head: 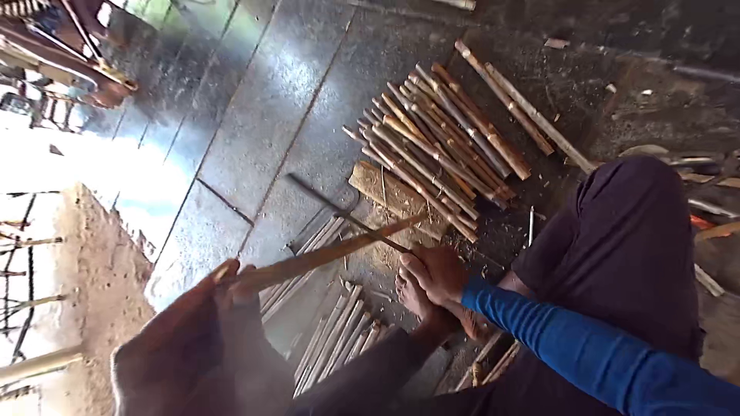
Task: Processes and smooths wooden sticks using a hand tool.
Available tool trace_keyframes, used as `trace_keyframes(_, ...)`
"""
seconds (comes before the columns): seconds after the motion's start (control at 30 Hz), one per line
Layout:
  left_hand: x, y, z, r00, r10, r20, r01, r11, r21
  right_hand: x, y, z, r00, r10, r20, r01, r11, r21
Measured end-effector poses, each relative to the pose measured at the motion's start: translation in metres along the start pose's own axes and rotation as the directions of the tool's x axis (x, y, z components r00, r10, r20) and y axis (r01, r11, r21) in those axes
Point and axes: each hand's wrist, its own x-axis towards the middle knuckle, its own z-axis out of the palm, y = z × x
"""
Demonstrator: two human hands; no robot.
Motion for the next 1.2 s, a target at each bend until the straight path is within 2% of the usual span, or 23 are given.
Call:
trace_keyframes(0.1, 0.003, 0.004, 0.004, 0.997, 0.069, -0.025, -0.069, 0.998, 0.014, 0.002, 0.014, 0.009, 0.984, 0.178, 0.019, -0.179, 0.983, 0.038)
trace_keyframes(0.13, 0.005, 0.005, 0.005, 0.997, 0.072, -0.036, -0.072, 0.997, 0.007, 0.004, 0.01, 0.003, 0.984, 0.177, 0.009, -0.178, 0.982, 0.067)
trace_keyframes(0.17, 0.005, 0.005, 0.006, 0.997, 0.065, -0.043, -0.065, 0.998, -0.002, 0.004, 0.002, -0.002, 0.993, 0.114, 0.008, -0.114, 0.99, 0.079)
trace_keyframes(0.2, 0.001, 0.006, 0.006, 0.998, 0.046, -0.049, -0.047, 0.999, -0.012, 0.001, -0.003, -0.004, 0.999, 0.029, 0.015, -0.03, 0.999, 0.044)
trace_keyframes(0.23, -0.003, 0.008, 0.004, 0.999, 0.031, -0.043, -0.032, 0.999, -0.018, -0.004, -0.002, -0.002, 0.999, 0.012, 0.044, -0.012, 1.0, -0.001)
trace_keyframes(0.3, -0.004, 0.01, 0.006, 0.998, 0.042, -0.052, -0.043, 0.999, -0.029, -0.002, 0.012, 0.004, 0.979, 0.194, 0.065, -0.196, 0.98, 0.026)
trace_keyframes(0.33, -0.001, 0.01, 0.007, 0.997, 0.055, -0.058, -0.056, 0.998, -0.021, 0.004, 0.018, 0.002, 0.973, 0.226, 0.035, -0.227, 0.973, 0.032)
trace_keyframes(0.37, 0.002, 0.009, 0.006, 0.996, 0.067, -0.052, -0.068, 0.998, -0.015, 0.006, 0.013, -0.002, 0.982, 0.19, 0.014, -0.19, 0.981, 0.029)
trace_keyframes(0.43, -0.002, 0.006, 0.007, 0.996, 0.082, -0.037, -0.083, 0.996, -0.022, 0.003, -0.002, -0.009, 1.0, -0.006, 0.004, 0.006, 1.0, -0.019)
trace_keyframes(0.47, -0.007, 0.009, 0.005, 0.997, 0.07, -0.023, -0.07, 0.997, -0.019, -0.004, 0.0, -0.003, 0.999, -0.029, 0.016, 0.029, 0.999, -0.024)
trace_keyframes(0.53, -0.006, 0.016, 0.007, 0.997, 0.056, -0.05, -0.056, 0.998, -0.003, -0.001, 0.015, 0.007, 0.99, 0.139, 0.036, -0.141, 0.988, 0.064)
trace_keyframes(0.57, -0.004, 0.016, 0.009, 0.997, 0.044, -0.066, -0.045, 0.999, -0.011, 0.007, 0.021, 0.004, 0.984, 0.179, 0.016, -0.179, 0.98, 0.088)
trace_keyframes(0.6, -0.002, 0.016, 0.009, 0.997, 0.038, -0.063, -0.039, 0.999, -0.023, 0.007, 0.016, 0.0, 0.986, 0.163, 0.017, -0.164, 0.982, 0.097)
trace_keyframes(0.67, -0.006, 0.012, 0.01, 0.998, 0.035, -0.052, -0.037, 0.998, -0.043, 0.002, 0.002, -0.007, 1.0, 0.018, 0.012, -0.019, 0.998, 0.054)
trace_keyframes(0.7, -0.011, 0.013, 0.006, 0.999, 0.035, -0.032, -0.036, 0.998, -0.043, -0.004, 0.003, -0.002, 0.999, 0.016, 0.027, -0.017, 0.999, 0.048)
trace_keyframes(0.77, -0.006, 0.012, 0.005, 0.998, 0.06, -0.033, -0.062, 0.997, -0.053, -0.001, 0.016, 0.005, 0.983, 0.175, 0.048, -0.179, 0.979, 0.092)
trace_keyframes(0.8, -0.002, 0.011, 0.007, 0.997, 0.067, -0.037, -0.07, 0.995, -0.073, 0.006, 0.02, 0.001, 0.98, 0.198, 0.024, -0.199, 0.975, 0.096)
trace_keyframes(0.9, -0.006, 0.009, 0.009, 0.999, 0.051, -0.016, -0.053, 0.992, -0.118, 0.005, 0.007, -0.002, 0.999, 0.016, -0.034, -0.015, 0.999, 0.029)
trace_keyframes(0.93, -0.011, 0.012, 0.005, 0.999, 0.043, -0.003, -0.043, 0.994, -0.105, -0.001, 0.01, 0.006, 0.999, 0.038, -0.012, -0.038, 0.999, 0.04)
trace_keyframes(1.0, -0.006, 0.013, 0.008, 0.998, 0.053, -0.028, -0.056, 0.992, -0.113, 0.006, 0.025, 0.009, 0.983, 0.184, 0.014, -0.185, 0.978, 0.096)
trace_keyframes(1.07, 0.0, 0.008, 0.01, 0.997, 0.071, -0.025, -0.074, 0.984, -0.16, 0.01, 0.017, -0.003, 0.988, 0.156, -0.014, -0.155, 0.985, 0.081)
trace_keyframes(1.13, -0.006, 0.006, 0.01, 0.997, 0.072, -0.004, -0.072, 0.983, -0.171, 0.007, 0.009, -0.002, 1.0, 0.013, -0.028, -0.013, 1.0, 0.008)
trace_keyframes(1.2, -0.006, 0.007, 0.004, 0.996, 0.091, 0.017, -0.088, 0.984, -0.154, 0.002, 0.017, 0.012, 0.992, 0.127, 0.007, -0.127, 0.988, 0.085)
